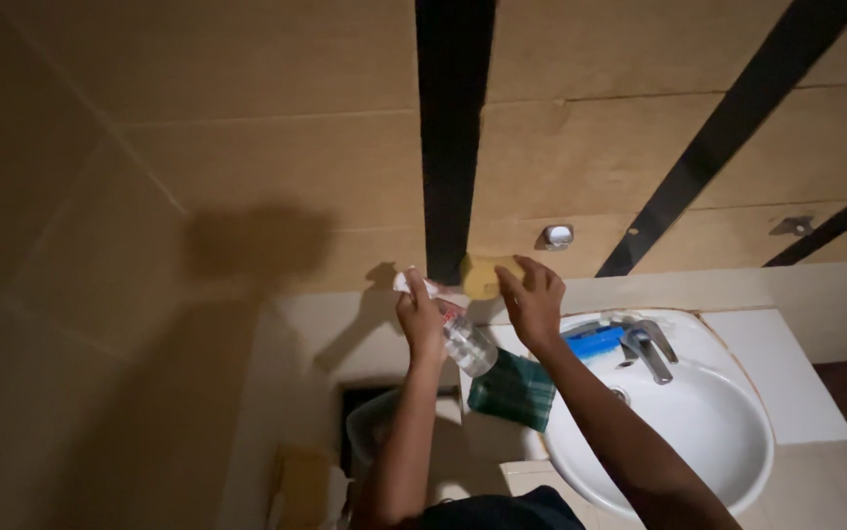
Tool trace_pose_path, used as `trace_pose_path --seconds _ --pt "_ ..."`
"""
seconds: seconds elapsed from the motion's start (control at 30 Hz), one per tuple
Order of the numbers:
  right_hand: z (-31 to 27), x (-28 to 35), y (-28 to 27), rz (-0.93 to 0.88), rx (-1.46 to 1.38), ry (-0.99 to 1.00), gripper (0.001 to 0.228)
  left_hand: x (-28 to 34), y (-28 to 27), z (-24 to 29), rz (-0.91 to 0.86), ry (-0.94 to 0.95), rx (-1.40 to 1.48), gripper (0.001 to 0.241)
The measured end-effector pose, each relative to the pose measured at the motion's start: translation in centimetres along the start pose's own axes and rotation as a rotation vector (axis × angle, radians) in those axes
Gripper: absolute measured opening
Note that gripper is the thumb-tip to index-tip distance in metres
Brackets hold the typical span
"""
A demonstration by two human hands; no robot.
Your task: The person sprays a cleaning solution onto the bathroom wall and wipes the surface with a yellow sponge. They repeatedly spray and wipe different sections of the wall, moving from the area above the toilet to the wall above the sink.
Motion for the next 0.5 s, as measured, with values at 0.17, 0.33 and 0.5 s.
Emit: trace_pose_path --seconds 0.17,0.33,0.5 --pt "-1.6 -0.9 1.2 -0.022 0.002 -0.086 0.044 1.2 0.4 1.8 -0.105 0.109 0.061 0.053" --pt "-3.6 -4.1 1.9 -0.027 0.045 -0.232 0.045 1.9 -1.2 2.8 -0.103 0.164 0.096 0.050" --pt "-5.9 -8.4 -1.2 0.091 0.042 -0.254 0.043 3.9 -2.0 5.2 -0.116 0.214 0.048 0.051"
Point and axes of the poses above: each hand's wrist, its own x-axis away from the middle knuckle, its own y-axis out of the palm, z = x × y, the point moved 6 cm from there along -x, towards the middle knuckle, and after that the axes turned 2 degrees about -x, right-handed, at the moved point
